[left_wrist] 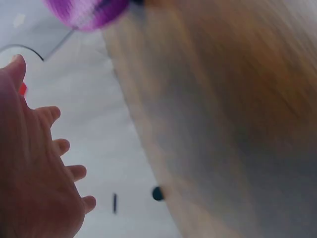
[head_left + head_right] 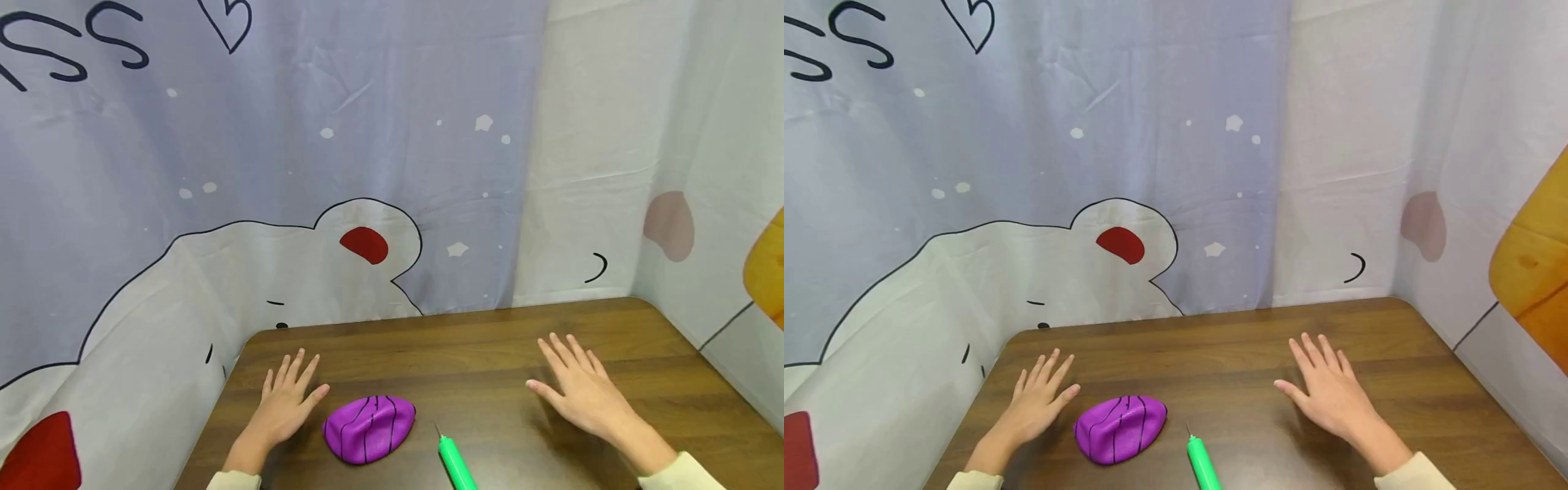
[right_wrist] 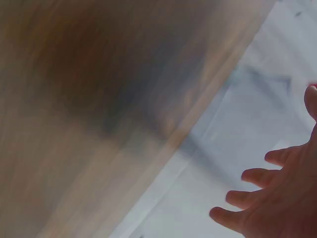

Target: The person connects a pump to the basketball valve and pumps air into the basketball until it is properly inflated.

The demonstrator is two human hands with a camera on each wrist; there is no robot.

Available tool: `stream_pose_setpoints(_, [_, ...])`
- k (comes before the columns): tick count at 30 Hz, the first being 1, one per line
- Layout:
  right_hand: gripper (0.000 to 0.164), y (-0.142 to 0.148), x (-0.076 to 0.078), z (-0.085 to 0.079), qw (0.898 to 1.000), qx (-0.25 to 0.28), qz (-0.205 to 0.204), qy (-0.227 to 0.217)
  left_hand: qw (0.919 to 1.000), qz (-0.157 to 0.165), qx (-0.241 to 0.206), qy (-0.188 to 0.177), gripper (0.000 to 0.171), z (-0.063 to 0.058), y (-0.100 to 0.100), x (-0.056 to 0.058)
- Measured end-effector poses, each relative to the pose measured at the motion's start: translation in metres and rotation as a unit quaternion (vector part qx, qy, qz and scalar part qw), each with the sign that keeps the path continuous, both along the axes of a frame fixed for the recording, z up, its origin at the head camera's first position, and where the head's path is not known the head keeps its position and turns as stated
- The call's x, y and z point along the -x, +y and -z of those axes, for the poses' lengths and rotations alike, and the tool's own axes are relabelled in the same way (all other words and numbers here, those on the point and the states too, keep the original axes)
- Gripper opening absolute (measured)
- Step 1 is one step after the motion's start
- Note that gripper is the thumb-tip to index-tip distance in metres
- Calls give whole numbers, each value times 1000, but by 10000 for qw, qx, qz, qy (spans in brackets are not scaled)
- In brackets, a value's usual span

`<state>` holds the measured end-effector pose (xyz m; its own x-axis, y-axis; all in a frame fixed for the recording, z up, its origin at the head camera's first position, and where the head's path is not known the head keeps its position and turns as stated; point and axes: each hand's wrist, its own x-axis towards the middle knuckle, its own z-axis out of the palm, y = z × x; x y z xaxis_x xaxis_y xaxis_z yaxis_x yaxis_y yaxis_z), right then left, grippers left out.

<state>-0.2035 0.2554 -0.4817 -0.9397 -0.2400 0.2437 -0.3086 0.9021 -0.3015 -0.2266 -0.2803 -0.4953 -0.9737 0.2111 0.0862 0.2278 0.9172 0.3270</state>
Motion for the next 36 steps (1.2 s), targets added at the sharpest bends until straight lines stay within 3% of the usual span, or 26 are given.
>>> stream_pose_setpoints(7, [82,-52,-21,4,9998,130,-147,83,9991,350,11,251,69,-10,26,-7])
stream_pose_setpoints(11, [82,-76,-33,5,9995,222,-228,8,9984,522,58,214,71,-11,39,-13])
stream_pose_setpoints(17, [90,-122,-56,6,9946,411,-657,-689,9961,851,8,221,73,-11,59,-21])
stream_pose_setpoints(21, [94,-153,-68,10,9873,134,-1102,-1136,9946,1020,83,176,72,-10,72,-22])
stream_pose_setpoints(28, [87,-192,-72,22,9789,-429,-1566,-1243,9918,1259,189,58,74,-7,89,-23])
stream_pose_setpoints(36, [73,-202,-71,30,9791,-495,-1595,-1164,9899,1397,197,-118,77,-2,96,-24])
